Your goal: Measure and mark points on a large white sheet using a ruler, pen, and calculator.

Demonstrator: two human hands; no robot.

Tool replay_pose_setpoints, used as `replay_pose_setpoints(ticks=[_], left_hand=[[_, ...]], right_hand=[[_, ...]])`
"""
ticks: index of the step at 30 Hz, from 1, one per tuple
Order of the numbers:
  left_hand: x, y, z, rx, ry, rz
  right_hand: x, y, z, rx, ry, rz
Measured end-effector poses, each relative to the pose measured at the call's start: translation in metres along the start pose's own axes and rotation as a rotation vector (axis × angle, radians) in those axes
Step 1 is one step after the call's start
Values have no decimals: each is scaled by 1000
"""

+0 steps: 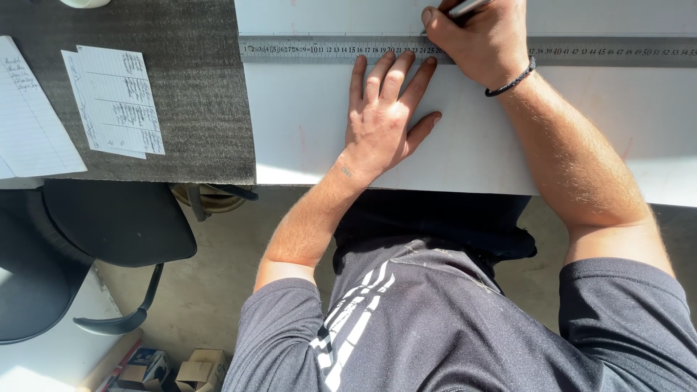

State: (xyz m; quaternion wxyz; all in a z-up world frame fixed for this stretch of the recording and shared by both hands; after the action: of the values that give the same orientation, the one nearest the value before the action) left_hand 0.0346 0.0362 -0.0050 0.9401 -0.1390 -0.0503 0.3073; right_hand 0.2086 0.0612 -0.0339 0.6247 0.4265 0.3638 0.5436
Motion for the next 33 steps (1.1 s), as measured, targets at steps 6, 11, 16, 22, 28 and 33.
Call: replay_pose_setpoints(ticks=[6,11,16,22,28,33], left_hand=[[-1,0,-1,-1,-2,-1],[0,1,0,-10,2,2],[-1,1,-1,-10,5,-1],[-1,1,-2,-3,-4,5],[-1,-1,3,-16,-64,14],[-3,0,-7,35,-81,10]], right_hand=[[0,2,0,20,-8,0],[1,3,0,0,-4,24],[0,4,1,-12,-20,16],[-1,-10,3,99,-39,-8],[-16,-28,31,266,-21,-106],[-23,-44,36,175,-19,-60]])
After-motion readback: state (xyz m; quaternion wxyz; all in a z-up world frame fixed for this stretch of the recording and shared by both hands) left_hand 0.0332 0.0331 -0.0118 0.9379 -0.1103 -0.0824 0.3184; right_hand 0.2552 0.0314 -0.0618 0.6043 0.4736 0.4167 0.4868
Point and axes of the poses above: each hand's wrist, its own x-axis towards the middle knuckle, its own z-axis out of the back of the hand, y = z × x, the point moved 5 cm from there along x, towards the middle knuckle, and after that the axes turned 9 degrees about -z, right-handed, at the moved point
